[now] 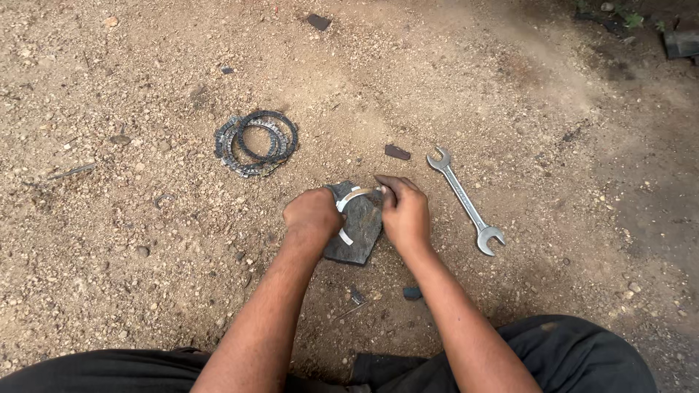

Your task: The person cleans and assembles parts of a clutch assembly by hand, then uses a wrench to tighten a bolt on the metal housing.

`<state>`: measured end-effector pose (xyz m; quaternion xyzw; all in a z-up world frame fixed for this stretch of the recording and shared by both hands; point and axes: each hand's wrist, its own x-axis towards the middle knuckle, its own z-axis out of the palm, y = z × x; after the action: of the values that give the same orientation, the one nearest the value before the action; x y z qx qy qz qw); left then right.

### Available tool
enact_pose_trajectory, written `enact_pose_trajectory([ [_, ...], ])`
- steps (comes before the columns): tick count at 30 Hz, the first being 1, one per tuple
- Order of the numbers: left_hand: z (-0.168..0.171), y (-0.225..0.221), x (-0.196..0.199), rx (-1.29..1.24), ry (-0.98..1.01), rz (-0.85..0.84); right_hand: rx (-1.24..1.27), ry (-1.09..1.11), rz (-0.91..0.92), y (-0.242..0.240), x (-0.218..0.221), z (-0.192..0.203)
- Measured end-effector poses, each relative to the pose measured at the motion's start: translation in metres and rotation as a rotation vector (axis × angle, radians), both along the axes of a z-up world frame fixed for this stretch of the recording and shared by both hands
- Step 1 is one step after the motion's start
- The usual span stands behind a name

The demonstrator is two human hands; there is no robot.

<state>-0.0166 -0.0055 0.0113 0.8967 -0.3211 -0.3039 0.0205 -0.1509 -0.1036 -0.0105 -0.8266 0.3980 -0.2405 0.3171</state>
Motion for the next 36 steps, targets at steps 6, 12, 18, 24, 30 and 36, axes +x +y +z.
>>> enact_pose_trajectory([
  [6,-0.006,0.001,0.006,-0.049,-0.028,-0.093,-0.032,-0.186,0.242,-0.006,0.001,0.009],
  [12,-0.012,0.008,0.015,0.032,0.015,-0.183,0.057,-0.184,0.296,-0.011,0.003,-0.011],
  [18,-0.005,0.017,0.022,0.027,0.049,-0.109,0.066,0.03,0.243,-0.012,0.004,-0.009],
  [24,-0.001,0.012,0.025,0.119,0.083,-0.095,-0.706,0.11,0.347,-0.001,0.01,-0.008],
  [30,-0.023,0.007,0.03,0.045,0.18,-0.082,-0.524,0.344,0.491,0.024,0.02,-0.02],
  [36,-0.023,0.006,0.029,0.039,0.171,-0.054,-0.415,0.426,0.439,0.023,0.024,-0.017],
])
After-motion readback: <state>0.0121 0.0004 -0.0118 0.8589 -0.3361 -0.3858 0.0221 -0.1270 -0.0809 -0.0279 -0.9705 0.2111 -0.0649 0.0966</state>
